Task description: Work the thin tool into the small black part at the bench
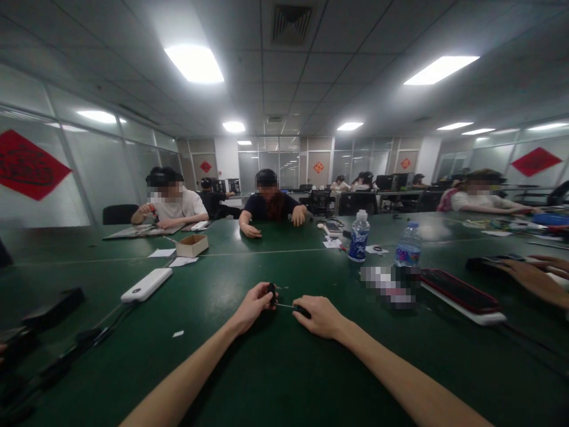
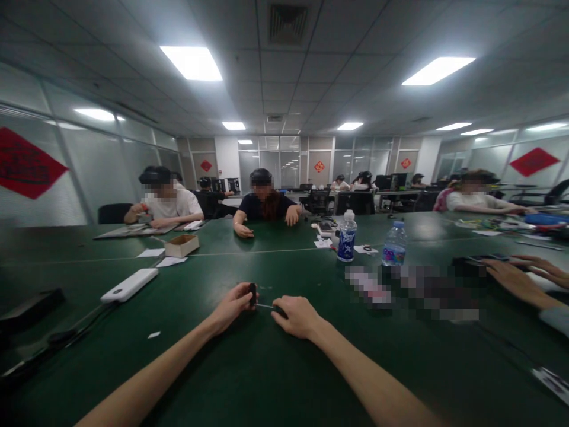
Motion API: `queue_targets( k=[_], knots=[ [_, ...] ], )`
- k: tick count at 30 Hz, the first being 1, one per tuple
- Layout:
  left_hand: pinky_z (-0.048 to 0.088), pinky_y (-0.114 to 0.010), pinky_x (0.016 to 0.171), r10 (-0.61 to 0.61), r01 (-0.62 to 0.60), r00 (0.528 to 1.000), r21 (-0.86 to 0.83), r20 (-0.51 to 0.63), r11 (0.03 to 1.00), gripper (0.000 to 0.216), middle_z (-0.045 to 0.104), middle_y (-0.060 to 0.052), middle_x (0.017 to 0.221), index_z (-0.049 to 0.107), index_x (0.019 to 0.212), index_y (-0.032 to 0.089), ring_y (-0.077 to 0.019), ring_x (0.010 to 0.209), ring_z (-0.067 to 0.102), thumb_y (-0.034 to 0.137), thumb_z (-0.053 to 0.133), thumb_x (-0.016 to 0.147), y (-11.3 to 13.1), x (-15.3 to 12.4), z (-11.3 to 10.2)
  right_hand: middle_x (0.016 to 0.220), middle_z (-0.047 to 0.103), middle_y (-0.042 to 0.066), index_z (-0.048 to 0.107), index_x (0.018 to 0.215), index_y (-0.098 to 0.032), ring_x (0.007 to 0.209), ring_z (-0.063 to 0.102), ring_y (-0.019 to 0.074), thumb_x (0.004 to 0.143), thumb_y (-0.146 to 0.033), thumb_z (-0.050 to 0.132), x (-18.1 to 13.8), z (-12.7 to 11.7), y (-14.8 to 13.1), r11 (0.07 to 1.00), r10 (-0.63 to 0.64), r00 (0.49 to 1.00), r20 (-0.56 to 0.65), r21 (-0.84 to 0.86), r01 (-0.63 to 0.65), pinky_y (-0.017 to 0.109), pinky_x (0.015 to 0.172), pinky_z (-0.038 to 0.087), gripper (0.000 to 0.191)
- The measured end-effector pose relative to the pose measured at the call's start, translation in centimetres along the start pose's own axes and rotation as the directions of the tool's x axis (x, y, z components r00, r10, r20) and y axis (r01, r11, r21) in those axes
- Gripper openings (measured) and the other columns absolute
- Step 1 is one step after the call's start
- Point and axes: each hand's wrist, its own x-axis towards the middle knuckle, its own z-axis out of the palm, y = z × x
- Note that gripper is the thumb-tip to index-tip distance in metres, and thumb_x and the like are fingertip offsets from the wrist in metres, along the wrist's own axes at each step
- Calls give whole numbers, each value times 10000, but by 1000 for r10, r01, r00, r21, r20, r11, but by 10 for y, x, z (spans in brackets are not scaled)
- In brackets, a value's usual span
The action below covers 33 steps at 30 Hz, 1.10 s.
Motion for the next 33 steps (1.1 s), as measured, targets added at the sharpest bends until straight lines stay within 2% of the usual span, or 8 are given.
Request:
queue_targets(
  k=[11,18,22,25,29,31,33],
  knots=[
    [478,-289,714,-35,36,999,38,-28,999,285,581,-81,971,533,1043,137,-154,814,564,274,593,800,9,-3,5,965,651,61,607,1081,-185,827,602,173,917,-356,431,0,1,1,998,47,999,-23,47,-46,278,744,462,295],
    [481,-304,747,11,-19,999,152,48,988,307,580,-86,1006,524,1080,138,-168,866,556,281,567,811,12,-6,6,988,642,63,599,1108,-197,850,593,180,916,-363,426,-1,-3,-2,997,59,998,16,48,-60,282,756,457,307],
    [484,-312,750,28,-35,999,174,44,984,296,573,-84,1003,522,1068,138,-171,863,551,282,554,812,11,-4,6,1011,647,69,612,1087,-192,888,596,191,916,-355,420,0,-3,-4,990,103,994,31,93,-105,287,788,448,305],
    [482,-315,755,25,-35,998,190,56,981,289,575,-80,985,521,1073,138,-170,856,552,280,536,823,11,-4,5,1001,651,73,612,1064,-182,878,602,191,926,-351,397,1,-2,-3,976,148,989,-28,165,-141,287,783,450,306],
    [478,-315,761,-5,-20,994,225,110,974,300,581,-82,972,530,1086,136,-179,877,559,273,545,820,12,-6,5,956,653,78,603,1034,-165,848,611,186,953,-334,337,3,-1,1,932,297,943,-153,262,-251,279,753,456,326],
    [477,-313,760,-5,-17,994,208,105,978,311,582,-81,971,530,1092,137,-177,874,560,287,544,821,12,-6,5,950,656,74,604,1037,-169,844,614,190,948,-355,355,4,-1,2,935,295,945,-144,246,-254,283,747,457,323],
    [474,-307,754,-4,-12,996,186,85,982,318,584,-78,967,533,1088,140,-171,860,560,306,549,817,11,-6,4,965,658,69,607,1050,-178,847,615,191,941,-386,375,3,-1,2,953,238,966,-99,214,-213,285,745,457,330]
  ],
)
